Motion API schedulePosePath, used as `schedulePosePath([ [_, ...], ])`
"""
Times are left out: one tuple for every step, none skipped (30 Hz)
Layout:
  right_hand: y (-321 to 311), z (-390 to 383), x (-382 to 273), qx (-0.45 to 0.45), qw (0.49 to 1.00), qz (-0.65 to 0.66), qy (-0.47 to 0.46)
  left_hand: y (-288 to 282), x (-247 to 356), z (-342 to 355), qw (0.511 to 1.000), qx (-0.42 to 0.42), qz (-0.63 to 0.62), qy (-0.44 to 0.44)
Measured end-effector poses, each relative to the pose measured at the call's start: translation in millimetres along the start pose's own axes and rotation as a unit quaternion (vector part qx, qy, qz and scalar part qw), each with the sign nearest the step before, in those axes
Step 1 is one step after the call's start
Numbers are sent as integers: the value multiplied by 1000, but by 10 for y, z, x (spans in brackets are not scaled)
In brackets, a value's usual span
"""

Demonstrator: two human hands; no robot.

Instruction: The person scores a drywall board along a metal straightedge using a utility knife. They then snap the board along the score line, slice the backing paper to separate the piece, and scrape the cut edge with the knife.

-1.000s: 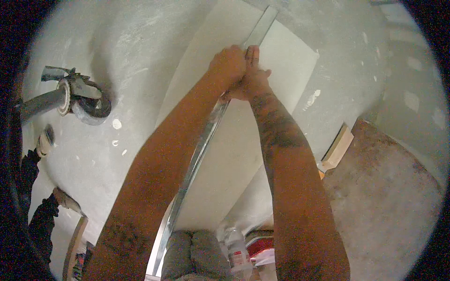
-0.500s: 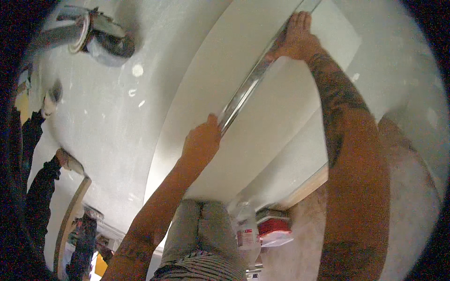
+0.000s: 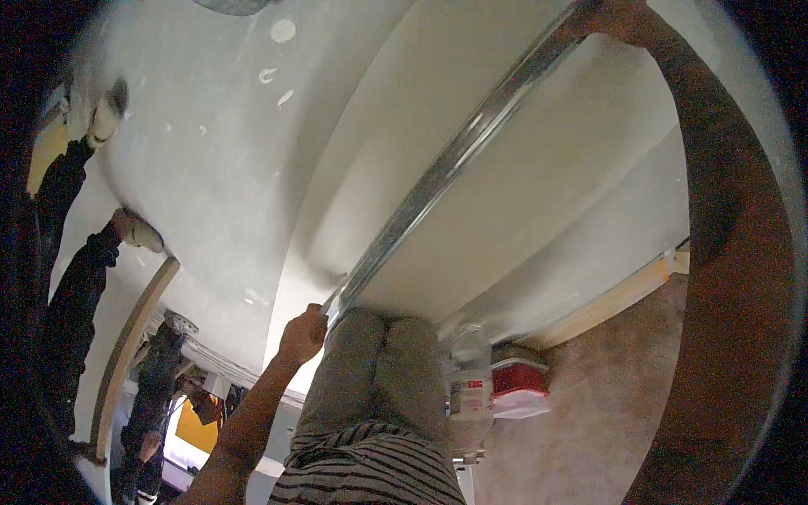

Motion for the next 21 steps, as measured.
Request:
schedulePosePath([
  [-6,-11,1,3,1000,8,-7,-131,67,-41,1000,19,-4,15],
  [-11,-35,-5,4,1000,16,-13,-368,169,-49,997,80,-8,5],
  [-16,-67,-11,2,1000,20,-15,-643,358,49,992,123,10,13],
  [-35,-115,-26,7,999,43,-24,-966,643,226,980,186,61,29],
  [-78,-167,-34,17,997,65,-29,-1328,1016,393,952,283,61,97],
  [-117,-210,-46,21,997,67,-27,-1641,1413,598,917,352,85,169],
  [-68,-221,-91,-27,1000,4,-15,-1919,1811,791,867,418,111,247],
  [-56,-249,-94,-48,998,-26,-9,-2122,2121,996,840,455,142,259],
  [-30,-262,-101,-69,996,-56,-3,-2241,2363,1184,832,465,160,256],
  [-70,-280,-90,-43,999,5,-13,-2309,2551,1227,794,512,183,273],
  [-96,-284,-81,-20,997,69,-26,-2310,2626,1361,814,489,189,252],
  [-78,-271,-72,-19,996,76,-33,-2321,2678,1374,800,516,181,246],
  [-82,-249,-59,-7,997,70,-35,-2347,2684,1423,810,514,172,225],
  [-82,-230,-41,4,997,64,-36,-2327,2703,1350,783,547,179,238],
  [-67,-213,-26,6,997,69,-40,-2302,2690,1360,791,537,179,233],
  [-64,-209,-11,11,993,108,-49,-2286,2670,1417,814,508,180,217],
  [-58,-221,-6,14,987,148,-57,-2273,2663,1418,815,506,186,212],
  [-57,-237,-18,13,986,154,-60,-2272,2671,1387,803,521,191,220],
  [-80,-260,-58,16,987,143,-70,-2279,2672,1396,804,520,185,221],
  [-98,-288,-89,18,988,132,-78,-2287,2688,1427,810,510,185,223],
  [-109,-312,-94,15,987,139,-74,-2298,2707,1424,805,514,186,232],
])
Point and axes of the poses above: each hand's wrist, its own z-axis towards the middle knuckle, its own y-axis out of the palm, x = y × z, the point moved 8 cm from there along z, towards the middle knuckle, and after that the axes turned 14 degrees about -x, right-handed, at the moved point
